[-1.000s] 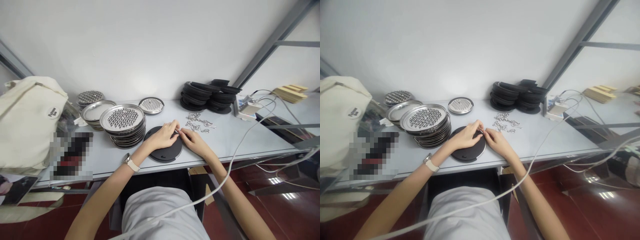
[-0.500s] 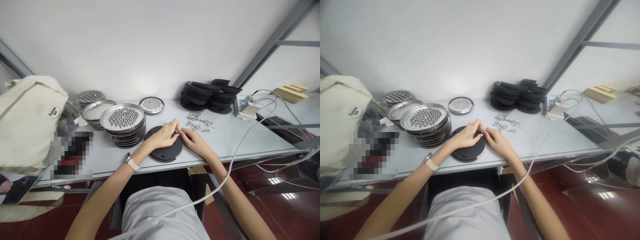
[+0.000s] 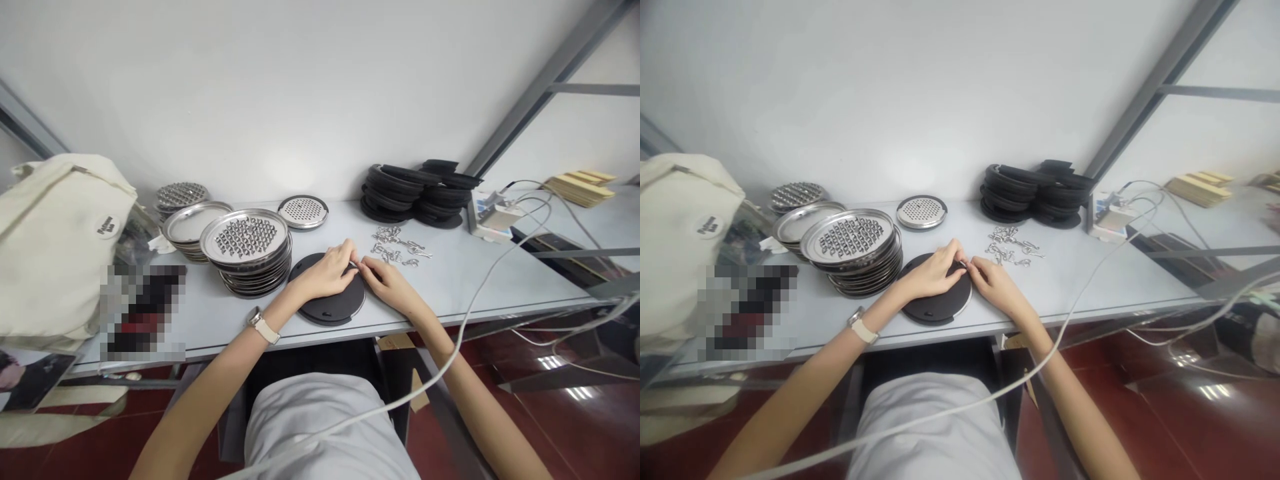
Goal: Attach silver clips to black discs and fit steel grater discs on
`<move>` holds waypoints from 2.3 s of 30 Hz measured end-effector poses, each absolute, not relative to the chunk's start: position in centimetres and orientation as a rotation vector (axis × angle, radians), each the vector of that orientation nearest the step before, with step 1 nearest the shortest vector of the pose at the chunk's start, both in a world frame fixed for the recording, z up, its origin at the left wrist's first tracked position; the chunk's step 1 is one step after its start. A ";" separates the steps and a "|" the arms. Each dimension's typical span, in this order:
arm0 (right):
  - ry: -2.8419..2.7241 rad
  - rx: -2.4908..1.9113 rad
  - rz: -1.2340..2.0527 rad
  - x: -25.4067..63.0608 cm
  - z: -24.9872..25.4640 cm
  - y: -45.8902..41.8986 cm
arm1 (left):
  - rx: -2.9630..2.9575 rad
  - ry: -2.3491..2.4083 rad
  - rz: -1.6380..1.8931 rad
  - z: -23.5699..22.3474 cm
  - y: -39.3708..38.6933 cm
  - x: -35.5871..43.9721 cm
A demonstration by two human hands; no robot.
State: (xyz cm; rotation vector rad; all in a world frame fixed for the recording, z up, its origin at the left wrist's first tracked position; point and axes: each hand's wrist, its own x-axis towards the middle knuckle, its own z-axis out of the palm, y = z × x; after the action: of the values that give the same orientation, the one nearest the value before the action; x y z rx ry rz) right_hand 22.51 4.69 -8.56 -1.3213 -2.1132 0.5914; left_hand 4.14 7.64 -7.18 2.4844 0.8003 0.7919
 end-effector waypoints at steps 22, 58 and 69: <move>-2.063 -1.343 0.558 22.3 -9.0 4.8 | 2.450 0.797 0.866 -7.2 7.5 4.0; -2.051 -1.289 0.559 22.4 -8.7 4.7 | 2.465 0.804 0.822 -6.9 7.4 4.0; -2.066 -1.298 0.555 22.5 -8.8 4.7 | 2.405 0.789 0.826 -7.3 7.9 4.2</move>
State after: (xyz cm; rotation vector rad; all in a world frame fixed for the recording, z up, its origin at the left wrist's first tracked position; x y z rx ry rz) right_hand 22.45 4.67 -8.81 -1.2980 -2.0660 0.5552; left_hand 4.17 7.95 -7.35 2.4053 0.7887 0.8260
